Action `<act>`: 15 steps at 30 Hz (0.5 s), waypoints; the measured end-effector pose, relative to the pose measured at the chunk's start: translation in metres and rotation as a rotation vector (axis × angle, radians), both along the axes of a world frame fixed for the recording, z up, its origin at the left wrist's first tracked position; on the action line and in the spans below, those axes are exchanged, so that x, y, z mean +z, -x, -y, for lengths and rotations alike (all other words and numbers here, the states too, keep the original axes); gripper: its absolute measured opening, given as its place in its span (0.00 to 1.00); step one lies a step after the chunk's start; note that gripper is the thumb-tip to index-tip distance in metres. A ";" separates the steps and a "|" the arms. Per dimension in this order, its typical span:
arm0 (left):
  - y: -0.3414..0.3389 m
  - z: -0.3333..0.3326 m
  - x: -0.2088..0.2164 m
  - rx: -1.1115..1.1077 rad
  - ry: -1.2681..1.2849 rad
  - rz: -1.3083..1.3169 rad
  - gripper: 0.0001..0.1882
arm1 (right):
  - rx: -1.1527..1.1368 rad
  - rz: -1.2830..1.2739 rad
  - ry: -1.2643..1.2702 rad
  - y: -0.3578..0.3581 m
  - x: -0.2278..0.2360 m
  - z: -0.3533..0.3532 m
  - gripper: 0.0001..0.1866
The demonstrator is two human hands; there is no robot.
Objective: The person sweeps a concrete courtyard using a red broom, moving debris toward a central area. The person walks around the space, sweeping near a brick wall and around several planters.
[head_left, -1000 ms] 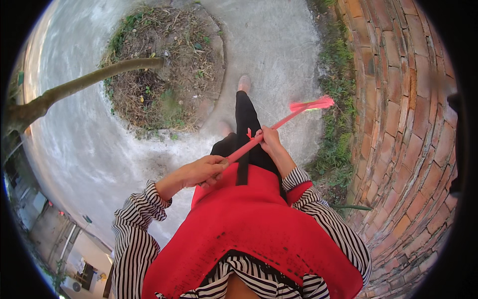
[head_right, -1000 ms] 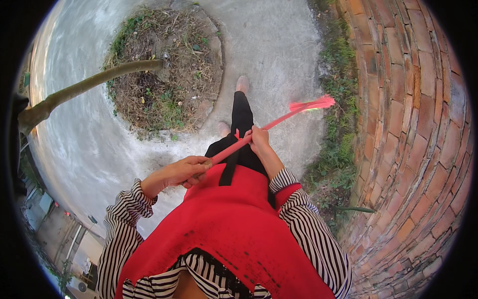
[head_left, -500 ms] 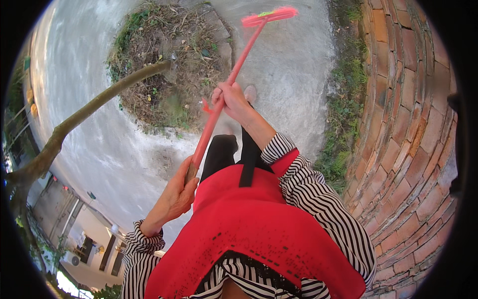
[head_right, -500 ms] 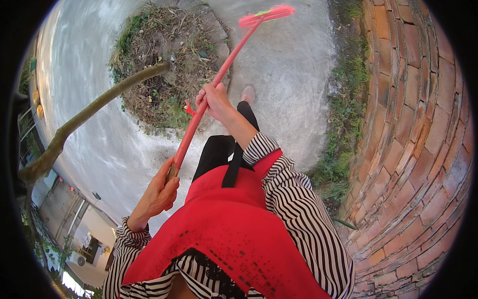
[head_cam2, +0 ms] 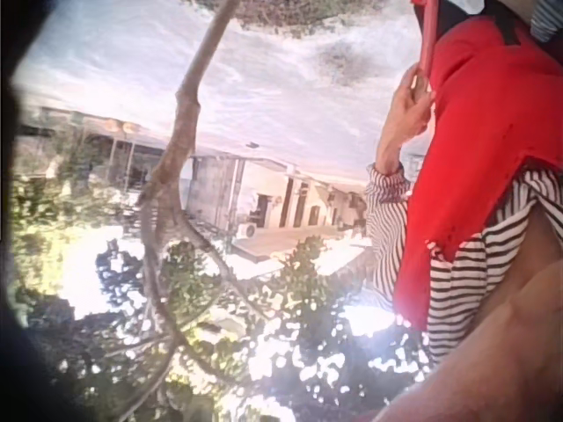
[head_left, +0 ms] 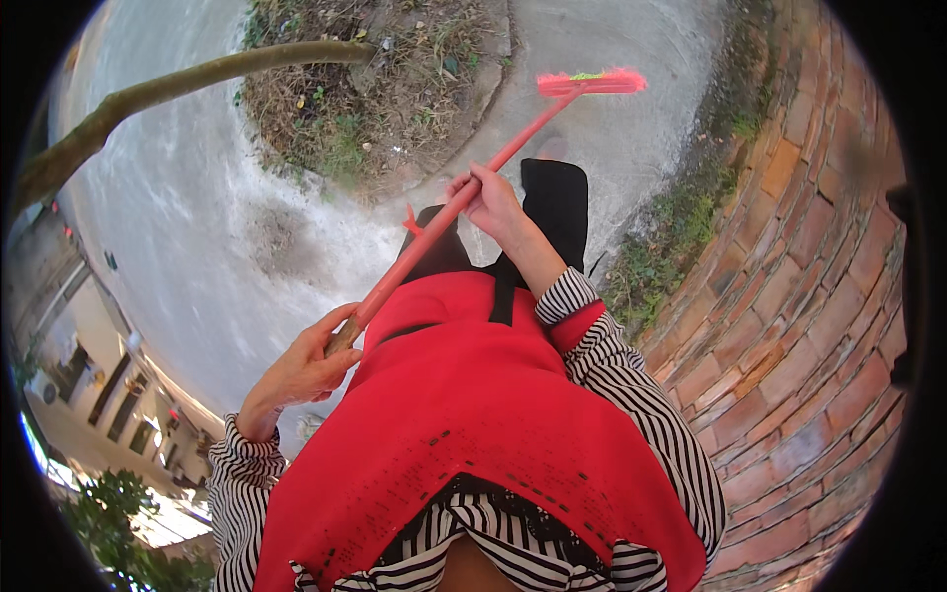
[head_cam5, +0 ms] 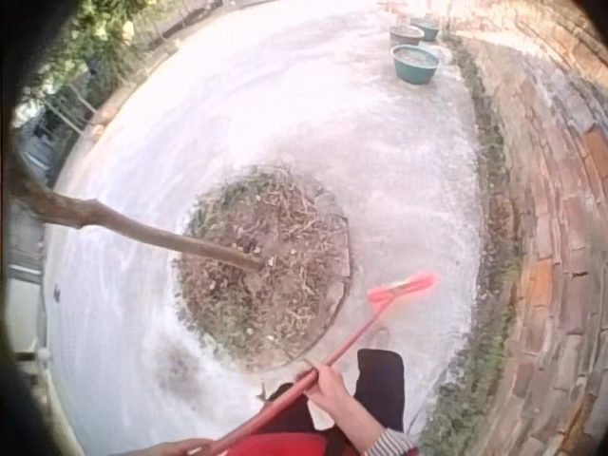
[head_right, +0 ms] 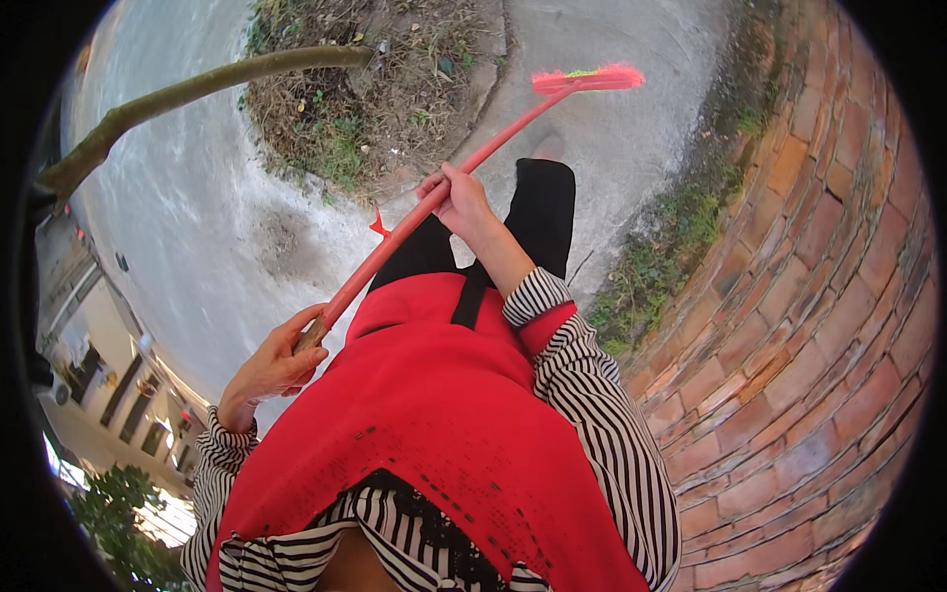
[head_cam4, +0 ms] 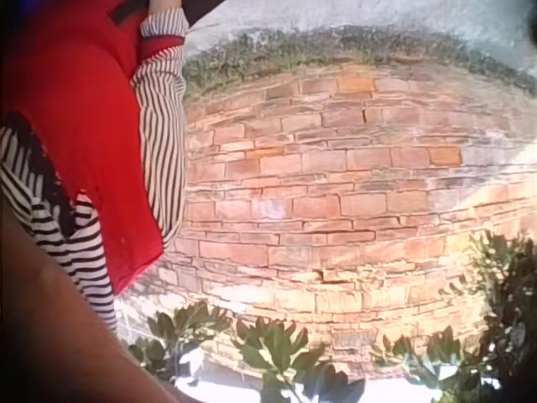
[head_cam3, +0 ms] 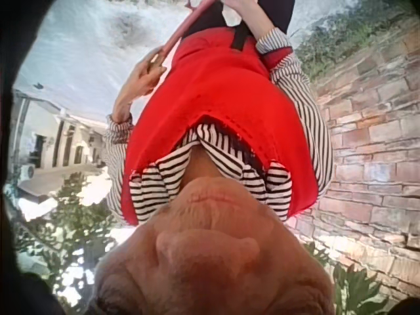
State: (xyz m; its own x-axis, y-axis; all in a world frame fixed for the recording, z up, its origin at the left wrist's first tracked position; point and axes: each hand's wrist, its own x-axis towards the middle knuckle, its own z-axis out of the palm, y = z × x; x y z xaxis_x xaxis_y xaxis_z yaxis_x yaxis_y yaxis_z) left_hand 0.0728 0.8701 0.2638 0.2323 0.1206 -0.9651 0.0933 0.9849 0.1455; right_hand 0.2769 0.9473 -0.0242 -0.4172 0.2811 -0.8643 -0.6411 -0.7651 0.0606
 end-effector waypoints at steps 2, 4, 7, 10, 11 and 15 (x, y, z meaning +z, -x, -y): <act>-0.009 0.006 0.002 0.138 0.077 0.075 0.30 | 0.153 -0.039 0.098 -0.006 -0.006 -0.009 0.10; -0.024 0.012 0.005 0.240 0.092 -0.017 0.28 | 0.273 -0.108 0.194 -0.016 -0.009 -0.018 0.10; -0.060 0.024 0.015 0.247 0.043 -0.180 0.27 | 0.434 -0.081 0.314 -0.037 -0.005 -0.026 0.09; -0.113 0.036 0.031 0.021 -0.136 -0.525 0.21 | 0.606 -0.021 0.351 -0.057 0.007 -0.026 0.10; -0.131 0.042 0.040 0.027 -0.120 -0.604 0.20 | 0.721 -0.004 0.308 -0.063 0.013 -0.022 0.11; -0.203 0.062 0.079 -0.005 -0.008 -0.875 0.13 | 0.861 -0.039 0.459 -0.080 0.032 0.005 0.07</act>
